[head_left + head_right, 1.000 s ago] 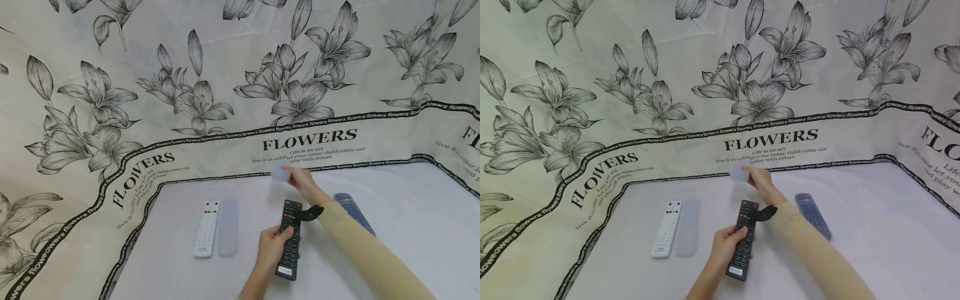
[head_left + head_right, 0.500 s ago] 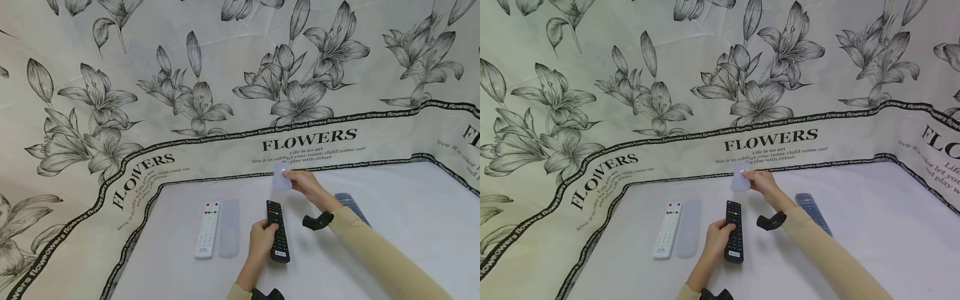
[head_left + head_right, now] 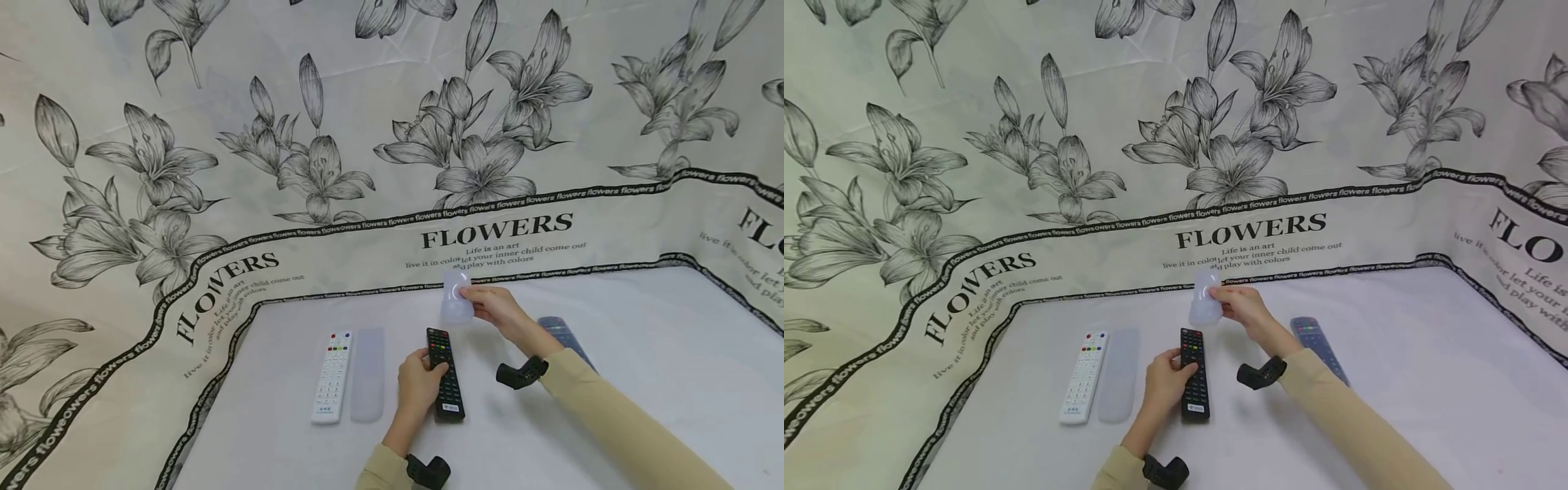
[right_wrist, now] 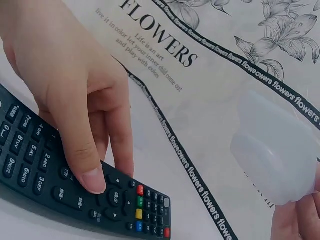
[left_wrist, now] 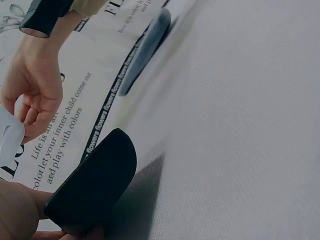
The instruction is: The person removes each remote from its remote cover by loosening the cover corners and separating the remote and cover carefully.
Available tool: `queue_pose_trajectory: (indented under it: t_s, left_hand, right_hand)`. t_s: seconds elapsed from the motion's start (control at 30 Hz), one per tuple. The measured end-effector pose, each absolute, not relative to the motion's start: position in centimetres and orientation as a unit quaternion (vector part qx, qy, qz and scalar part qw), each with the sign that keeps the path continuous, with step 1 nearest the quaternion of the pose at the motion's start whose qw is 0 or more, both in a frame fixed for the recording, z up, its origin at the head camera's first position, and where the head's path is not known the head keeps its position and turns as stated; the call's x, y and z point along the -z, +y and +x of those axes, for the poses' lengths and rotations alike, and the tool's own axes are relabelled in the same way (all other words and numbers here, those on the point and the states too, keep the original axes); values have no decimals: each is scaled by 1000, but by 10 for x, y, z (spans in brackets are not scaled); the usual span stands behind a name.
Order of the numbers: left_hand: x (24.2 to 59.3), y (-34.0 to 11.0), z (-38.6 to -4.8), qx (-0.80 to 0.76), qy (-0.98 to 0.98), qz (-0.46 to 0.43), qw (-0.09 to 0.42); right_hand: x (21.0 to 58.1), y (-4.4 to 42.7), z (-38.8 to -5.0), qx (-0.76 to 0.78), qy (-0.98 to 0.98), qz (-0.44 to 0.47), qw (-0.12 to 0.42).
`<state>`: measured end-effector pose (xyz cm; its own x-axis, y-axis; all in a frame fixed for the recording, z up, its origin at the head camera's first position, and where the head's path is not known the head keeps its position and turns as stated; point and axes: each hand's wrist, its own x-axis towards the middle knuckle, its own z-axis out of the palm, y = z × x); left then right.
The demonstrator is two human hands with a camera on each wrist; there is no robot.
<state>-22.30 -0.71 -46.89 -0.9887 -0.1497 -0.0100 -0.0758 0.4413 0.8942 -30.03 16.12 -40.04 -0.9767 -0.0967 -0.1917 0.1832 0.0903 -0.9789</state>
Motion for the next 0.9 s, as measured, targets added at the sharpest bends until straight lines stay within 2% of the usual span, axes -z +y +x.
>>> queue_pose_trajectory:
  t_s: [0.23,0.33,0.57,0.63,0.8,0.9]
  left_hand:
    - [468,-11,-225,450,-887,65,79]
    - [471,-15,-224,426,-898,71,82]
    - [471,-21,-222,460,-881,62,95]
    - [463,-19,-223,516,-850,56,85]
    - [439,-9,-224,684,-726,66,-12]
    - [428,-4,-222,747,-658,85,-43]
  right_hand:
    - [400,164,-297,679,727,24,99]
    - [402,166,-294,681,725,13,99]
    - [406,167,-285,676,733,4,73]
    - [405,165,-282,679,731,0,61]
    - [399,157,-276,693,720,-1,31]
    - [398,153,-272,692,722,3,4]
